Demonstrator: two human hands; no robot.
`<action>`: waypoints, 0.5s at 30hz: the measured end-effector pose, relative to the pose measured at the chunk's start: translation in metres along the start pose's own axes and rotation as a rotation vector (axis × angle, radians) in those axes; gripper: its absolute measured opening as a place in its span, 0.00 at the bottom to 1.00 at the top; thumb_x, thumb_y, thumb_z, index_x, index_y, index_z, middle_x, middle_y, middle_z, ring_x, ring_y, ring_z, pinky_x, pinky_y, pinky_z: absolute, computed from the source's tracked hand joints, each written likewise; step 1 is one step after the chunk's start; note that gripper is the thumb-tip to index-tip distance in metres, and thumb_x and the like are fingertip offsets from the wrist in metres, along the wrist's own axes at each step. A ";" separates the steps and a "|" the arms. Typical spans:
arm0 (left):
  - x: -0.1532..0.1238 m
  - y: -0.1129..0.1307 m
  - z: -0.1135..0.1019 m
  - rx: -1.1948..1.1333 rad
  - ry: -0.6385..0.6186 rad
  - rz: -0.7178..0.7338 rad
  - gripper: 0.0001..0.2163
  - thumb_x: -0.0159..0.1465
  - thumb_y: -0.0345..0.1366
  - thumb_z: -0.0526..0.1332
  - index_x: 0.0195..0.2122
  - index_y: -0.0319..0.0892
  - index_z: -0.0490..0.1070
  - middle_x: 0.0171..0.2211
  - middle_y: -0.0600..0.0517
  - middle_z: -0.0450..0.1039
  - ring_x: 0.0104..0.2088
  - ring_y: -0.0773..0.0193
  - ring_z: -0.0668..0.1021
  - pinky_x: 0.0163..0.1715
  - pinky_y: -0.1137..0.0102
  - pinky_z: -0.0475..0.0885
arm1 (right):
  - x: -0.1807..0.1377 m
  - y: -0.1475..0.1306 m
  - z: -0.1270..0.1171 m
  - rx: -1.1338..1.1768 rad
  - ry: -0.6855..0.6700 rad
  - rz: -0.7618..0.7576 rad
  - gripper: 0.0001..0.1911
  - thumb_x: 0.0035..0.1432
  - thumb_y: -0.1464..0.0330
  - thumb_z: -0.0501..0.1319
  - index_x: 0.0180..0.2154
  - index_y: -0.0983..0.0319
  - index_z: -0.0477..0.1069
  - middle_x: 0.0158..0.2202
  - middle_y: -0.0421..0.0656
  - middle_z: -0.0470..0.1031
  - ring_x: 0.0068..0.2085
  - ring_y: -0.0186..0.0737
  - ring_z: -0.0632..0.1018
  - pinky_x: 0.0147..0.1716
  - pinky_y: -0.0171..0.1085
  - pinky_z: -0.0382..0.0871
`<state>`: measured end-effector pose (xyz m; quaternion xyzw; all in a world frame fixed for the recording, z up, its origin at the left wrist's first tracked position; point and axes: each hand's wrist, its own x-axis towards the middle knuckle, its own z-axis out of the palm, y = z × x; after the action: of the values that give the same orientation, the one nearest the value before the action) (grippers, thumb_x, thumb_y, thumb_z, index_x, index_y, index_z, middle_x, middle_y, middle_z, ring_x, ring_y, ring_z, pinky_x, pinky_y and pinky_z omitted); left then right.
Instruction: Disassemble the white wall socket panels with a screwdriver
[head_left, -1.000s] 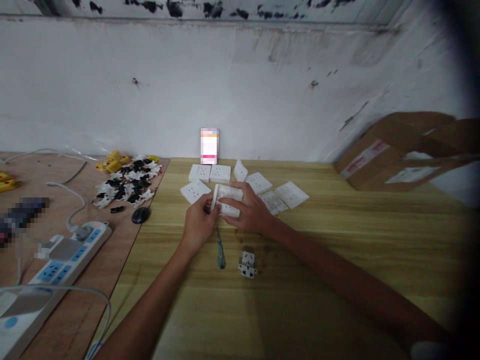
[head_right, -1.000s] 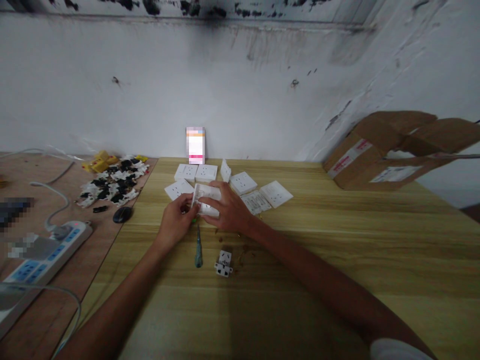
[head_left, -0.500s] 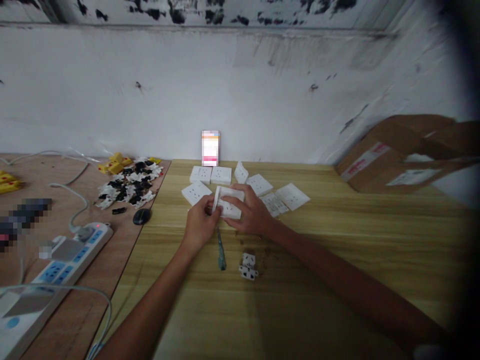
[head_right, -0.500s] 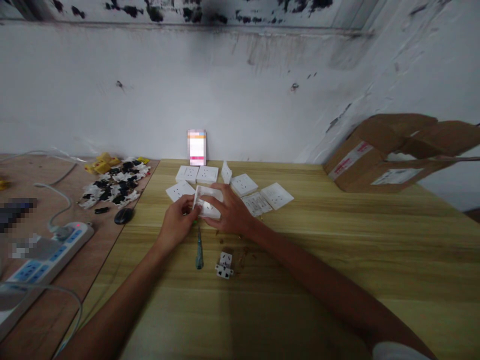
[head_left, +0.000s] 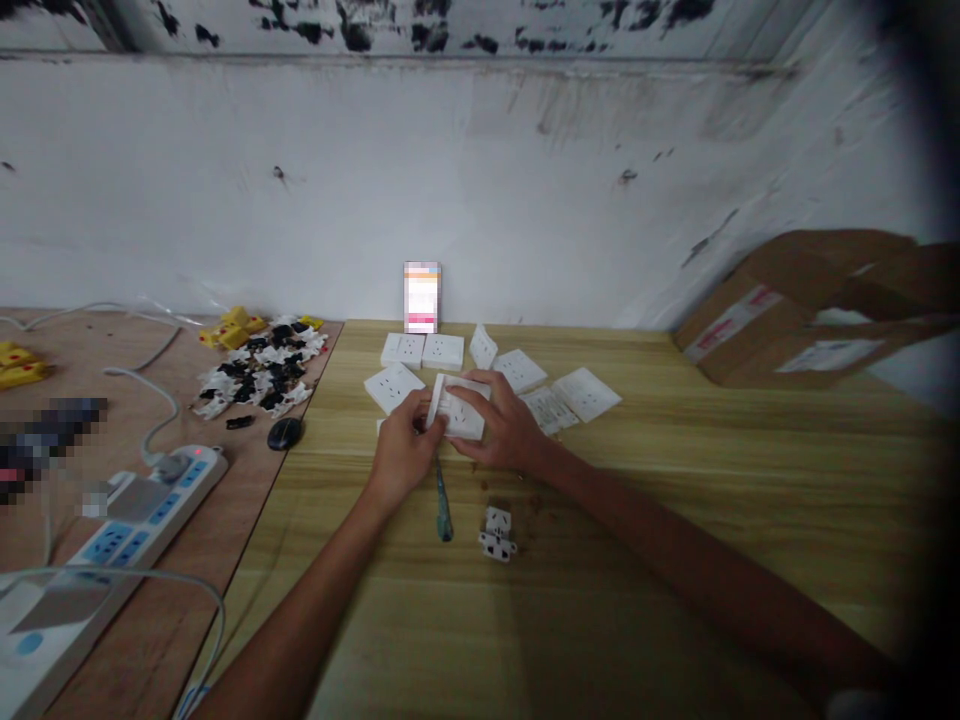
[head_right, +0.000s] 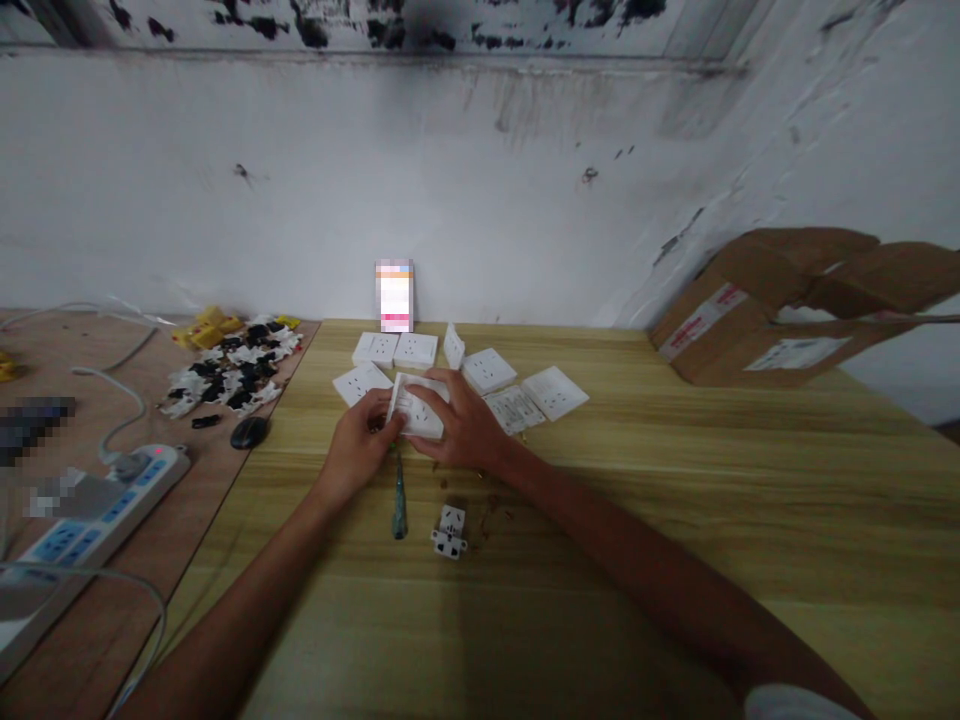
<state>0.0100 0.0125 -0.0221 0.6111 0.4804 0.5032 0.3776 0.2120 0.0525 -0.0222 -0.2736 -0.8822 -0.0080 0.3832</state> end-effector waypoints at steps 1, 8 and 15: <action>0.000 0.000 0.001 -0.014 0.000 -0.009 0.11 0.65 0.34 0.64 0.48 0.41 0.73 0.41 0.47 0.82 0.40 0.57 0.82 0.43 0.65 0.75 | 0.000 0.000 0.000 0.002 0.000 0.002 0.39 0.58 0.60 0.71 0.66 0.57 0.62 0.62 0.56 0.62 0.62 0.60 0.70 0.56 0.60 0.76; 0.000 0.002 0.000 0.016 0.011 -0.043 0.10 0.64 0.35 0.65 0.46 0.40 0.75 0.40 0.47 0.82 0.38 0.57 0.83 0.41 0.66 0.75 | -0.002 0.000 0.002 -0.002 0.014 -0.002 0.37 0.58 0.60 0.72 0.65 0.57 0.64 0.63 0.55 0.61 0.62 0.60 0.70 0.54 0.60 0.77; 0.000 0.003 -0.002 0.067 0.017 -0.023 0.14 0.64 0.35 0.65 0.51 0.41 0.74 0.36 0.50 0.82 0.34 0.59 0.81 0.37 0.68 0.74 | -0.002 0.003 0.002 -0.015 0.019 -0.042 0.36 0.57 0.60 0.72 0.64 0.55 0.64 0.63 0.54 0.61 0.62 0.59 0.69 0.54 0.60 0.77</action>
<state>0.0089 0.0117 -0.0194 0.6135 0.5073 0.4876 0.3584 0.2130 0.0547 -0.0259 -0.2576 -0.8841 -0.0252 0.3891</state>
